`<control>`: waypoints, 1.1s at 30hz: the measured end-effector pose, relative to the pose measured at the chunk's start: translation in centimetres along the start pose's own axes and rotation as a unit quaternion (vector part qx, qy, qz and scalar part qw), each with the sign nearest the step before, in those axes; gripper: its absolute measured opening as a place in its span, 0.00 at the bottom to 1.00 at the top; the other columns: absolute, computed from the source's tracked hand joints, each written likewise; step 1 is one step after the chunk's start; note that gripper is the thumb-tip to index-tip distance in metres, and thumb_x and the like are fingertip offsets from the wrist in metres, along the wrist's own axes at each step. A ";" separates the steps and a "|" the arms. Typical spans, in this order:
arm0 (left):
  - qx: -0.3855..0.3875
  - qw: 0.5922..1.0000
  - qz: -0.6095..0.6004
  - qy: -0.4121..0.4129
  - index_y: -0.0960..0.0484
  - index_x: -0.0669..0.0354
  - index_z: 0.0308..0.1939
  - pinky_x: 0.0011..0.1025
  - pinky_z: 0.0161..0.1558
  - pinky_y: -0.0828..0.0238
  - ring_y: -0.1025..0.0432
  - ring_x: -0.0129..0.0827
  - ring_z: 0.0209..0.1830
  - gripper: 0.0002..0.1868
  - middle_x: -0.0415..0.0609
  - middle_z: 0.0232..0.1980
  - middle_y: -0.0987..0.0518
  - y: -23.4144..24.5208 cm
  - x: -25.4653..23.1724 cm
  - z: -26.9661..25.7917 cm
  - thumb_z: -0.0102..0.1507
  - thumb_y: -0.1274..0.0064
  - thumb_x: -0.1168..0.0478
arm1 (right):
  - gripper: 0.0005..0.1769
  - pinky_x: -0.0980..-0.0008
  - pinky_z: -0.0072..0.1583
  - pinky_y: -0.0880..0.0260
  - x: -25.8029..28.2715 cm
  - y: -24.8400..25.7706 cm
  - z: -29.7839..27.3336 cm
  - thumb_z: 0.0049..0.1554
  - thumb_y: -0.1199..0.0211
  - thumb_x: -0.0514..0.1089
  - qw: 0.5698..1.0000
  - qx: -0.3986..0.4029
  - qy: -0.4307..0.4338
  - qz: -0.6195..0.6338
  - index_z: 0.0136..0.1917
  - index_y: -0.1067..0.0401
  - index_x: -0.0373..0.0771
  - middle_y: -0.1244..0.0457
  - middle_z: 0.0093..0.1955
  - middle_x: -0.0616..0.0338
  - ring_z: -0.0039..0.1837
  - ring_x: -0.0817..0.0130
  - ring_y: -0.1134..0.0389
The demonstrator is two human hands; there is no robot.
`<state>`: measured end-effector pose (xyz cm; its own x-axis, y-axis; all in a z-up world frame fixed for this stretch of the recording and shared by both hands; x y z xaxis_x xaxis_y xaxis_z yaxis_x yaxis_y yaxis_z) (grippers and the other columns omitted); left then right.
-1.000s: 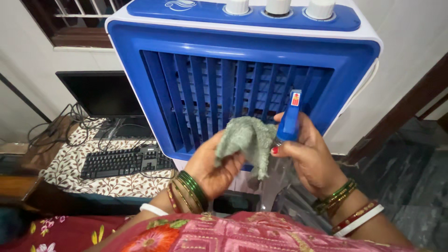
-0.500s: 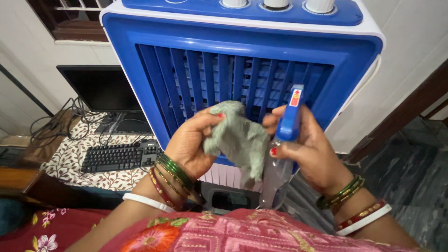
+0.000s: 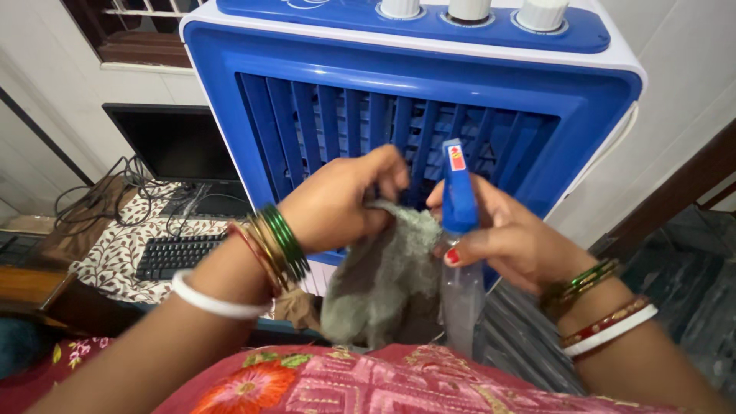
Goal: The person cleans the exterior and the front grill of an air cooler using a spray bottle and a cloth by hand.
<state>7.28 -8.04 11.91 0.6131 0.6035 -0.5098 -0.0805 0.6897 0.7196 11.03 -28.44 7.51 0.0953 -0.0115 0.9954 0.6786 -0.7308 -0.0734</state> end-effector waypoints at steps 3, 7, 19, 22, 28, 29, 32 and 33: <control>-0.147 0.969 0.197 0.003 0.23 0.61 0.40 0.42 0.44 0.28 0.24 0.55 0.42 0.14 0.56 0.39 0.20 -1.2 1.2 -2.0 0.52 0.41 0.66 | 0.36 0.59 0.54 0.28 -0.8 -1.3 0.0 0.42 0.37 0.27 1.000 -0.015 0.003 -0.010 0.65 0.37 0.39 0.38 0.54 0.55 0.53 0.61 0.30; -0.208 0.926 0.026 0.312 0.17 0.56 0.50 0.37 0.44 0.27 0.21 0.47 0.41 0.13 0.55 0.40 0.17 -5.6 7.0 -4.7 0.65 0.53 0.62 | 0.37 0.62 0.56 0.25 -1.8 -3.7 0.3 0.43 0.37 0.26 0.999 0.040 0.016 -0.033 0.65 0.40 0.40 0.37 0.56 0.56 0.58 0.64 0.28; -0.464 0.799 -0.358 0.136 0.23 0.63 0.51 0.25 0.42 0.28 0.28 0.24 0.40 0.09 0.43 0.42 0.20 -7.1 7.9 0.4 0.68 0.49 0.63 | 0.36 0.62 0.54 0.25 -2.9 0.6 -1.8 0.46 0.40 0.26 0.983 -0.168 0.073 -0.030 0.67 0.42 0.37 0.32 0.55 0.49 0.54 0.63 0.29; -0.515 0.792 -0.314 0.097 0.23 0.65 0.46 0.27 0.42 0.29 0.29 0.26 0.39 0.06 0.46 0.41 0.21 -7.0 8.2 2.0 0.64 0.47 0.70 | 0.37 0.63 0.55 0.25 -2.3 1.1 -2.6 0.46 0.40 0.27 0.977 -0.192 0.080 -0.048 0.68 0.42 0.40 0.31 0.52 0.50 0.54 0.64 0.29; -0.516 0.850 -0.108 0.022 0.21 0.67 0.58 0.29 0.46 0.28 0.28 0.32 0.41 0.17 0.48 0.46 0.25 -5.9 3.8 2.5 0.64 0.46 0.71 | 0.30 0.64 0.55 0.26 -1.8 2.2 -3.8 0.49 0.41 0.28 0.971 -0.222 0.082 -0.022 0.66 0.40 0.36 0.31 0.51 0.50 0.53 0.64 0.30; -0.512 0.855 -0.075 0.033 0.20 0.67 0.55 0.30 0.44 0.28 0.27 0.34 0.39 0.15 0.49 0.44 0.24 -5.5 3.4 2.9 0.64 0.45 0.69 | 0.30 0.64 0.54 0.26 -1.8 2.3 -3.8 0.49 0.42 0.28 0.972 -0.217 0.084 -0.024 0.65 0.40 0.36 0.31 0.51 0.50 0.52 0.65 0.30; -0.495 0.866 -0.002 0.071 0.17 0.66 0.49 0.32 0.40 0.28 0.25 0.38 0.34 0.11 0.52 0.39 0.23 -3.7 2.9 4.2 0.63 0.42 0.66 | 0.30 0.63 0.53 0.25 -2.0 2.5 -3.4 0.49 0.41 0.27 0.975 -0.200 0.092 -0.030 0.65 0.40 0.35 0.31 0.51 0.50 0.51 0.65 0.29; -0.489 0.868 0.007 0.086 0.17 0.66 0.47 0.33 0.39 0.28 0.25 0.39 0.34 0.10 0.52 0.39 0.22 -3.3 2.8 4.4 0.63 0.41 0.66 | 0.31 0.63 0.53 0.25 -2.1 2.5 -3.4 0.48 0.41 0.27 0.976 -0.194 0.094 -0.031 0.65 0.40 0.35 0.32 0.50 0.50 0.51 0.65 0.29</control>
<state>12.69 -10.38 10.19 0.4862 0.6080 -0.6276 -0.7681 0.6399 0.0248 10.07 -32.59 5.43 -0.0983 -0.0575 0.9935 0.3488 -0.9370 -0.0198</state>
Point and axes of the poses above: each hand's wrist, its own z-axis towards the middle knuckle, its own y-axis out of the back of the hand, x = y × z, the point moved 5 cm from there along z, towards the middle knuckle
